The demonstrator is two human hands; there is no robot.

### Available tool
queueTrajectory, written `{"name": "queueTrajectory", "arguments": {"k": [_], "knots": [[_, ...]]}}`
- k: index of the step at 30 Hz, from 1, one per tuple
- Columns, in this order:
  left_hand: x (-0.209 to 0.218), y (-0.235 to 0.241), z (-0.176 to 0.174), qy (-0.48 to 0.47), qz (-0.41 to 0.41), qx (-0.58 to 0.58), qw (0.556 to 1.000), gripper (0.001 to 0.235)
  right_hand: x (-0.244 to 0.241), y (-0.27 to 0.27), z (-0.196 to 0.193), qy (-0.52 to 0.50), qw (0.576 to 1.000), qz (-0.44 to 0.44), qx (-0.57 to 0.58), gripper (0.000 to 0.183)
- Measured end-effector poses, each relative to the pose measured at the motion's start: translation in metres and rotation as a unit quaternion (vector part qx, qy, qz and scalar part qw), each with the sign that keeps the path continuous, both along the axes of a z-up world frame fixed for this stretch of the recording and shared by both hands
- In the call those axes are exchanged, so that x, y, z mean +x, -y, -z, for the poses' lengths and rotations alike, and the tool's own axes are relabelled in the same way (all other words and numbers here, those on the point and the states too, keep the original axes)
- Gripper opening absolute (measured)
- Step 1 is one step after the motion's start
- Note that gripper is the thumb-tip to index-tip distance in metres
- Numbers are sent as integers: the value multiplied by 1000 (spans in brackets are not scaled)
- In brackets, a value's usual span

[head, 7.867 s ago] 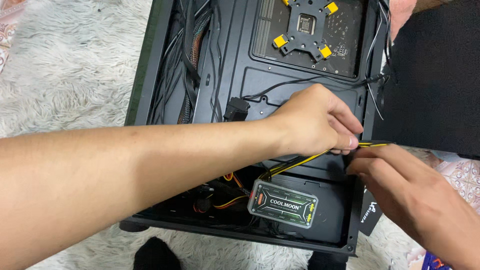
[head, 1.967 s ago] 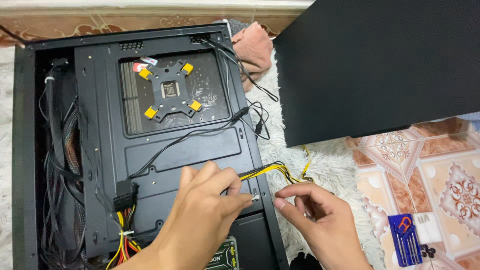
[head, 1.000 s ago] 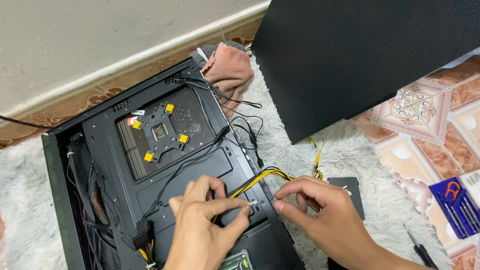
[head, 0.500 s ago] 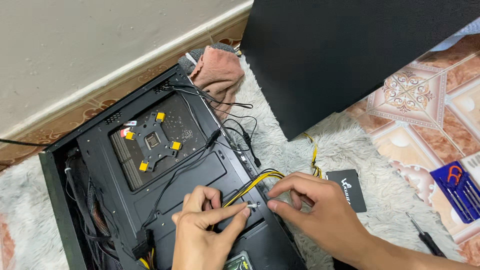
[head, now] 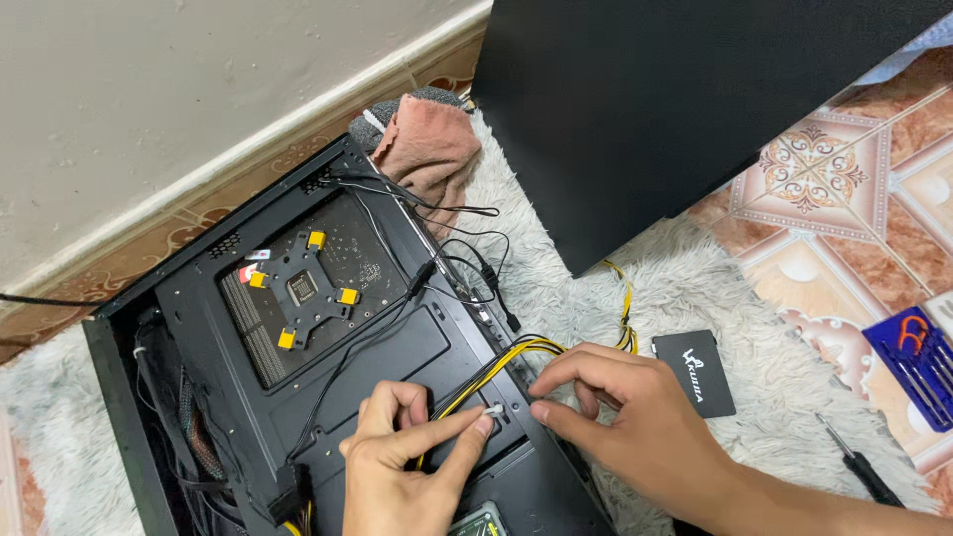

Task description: The person organizes and secures power supply cables inside a computer case using zip ties. They route the cables along the back panel and tighten the ties to keep the wiring neat.

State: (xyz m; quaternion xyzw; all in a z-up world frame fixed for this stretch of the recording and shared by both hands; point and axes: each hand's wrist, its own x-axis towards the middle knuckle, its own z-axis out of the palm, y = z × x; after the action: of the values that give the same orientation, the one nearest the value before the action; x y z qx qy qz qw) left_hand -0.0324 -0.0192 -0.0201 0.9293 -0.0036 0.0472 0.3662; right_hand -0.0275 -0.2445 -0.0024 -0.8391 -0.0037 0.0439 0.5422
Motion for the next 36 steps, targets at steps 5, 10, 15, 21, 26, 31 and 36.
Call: {"name": "queueTrajectory", "arguments": {"k": [5,10,15,21,26,31,36], "knots": [[-2,-3,1,2,7,5,1000,18,1,-1,-1,15,1000,-7,9,6],[-4,-3,4,27,-1,11,1000,19,1,-1,1,13,1000,-10,20,7],[-4,-2,6,44,23,18,999,16,3,-1,6,59,998,-29,17,7],[-4,7,-1,45,29,17,998,14,3,-4,-3,23,999,-12,22,7],[-3,5,4,40,28,22,999,15,6,-2,-1,80,994,-57,37,8],[-3,8,0,2,0,14,1000,15,8,-3,-9,23,994,-97,36,16],[-1,11,-5,-6,5,12,1000,15,11,-4,-10,22,992,-121,6,18]]}}
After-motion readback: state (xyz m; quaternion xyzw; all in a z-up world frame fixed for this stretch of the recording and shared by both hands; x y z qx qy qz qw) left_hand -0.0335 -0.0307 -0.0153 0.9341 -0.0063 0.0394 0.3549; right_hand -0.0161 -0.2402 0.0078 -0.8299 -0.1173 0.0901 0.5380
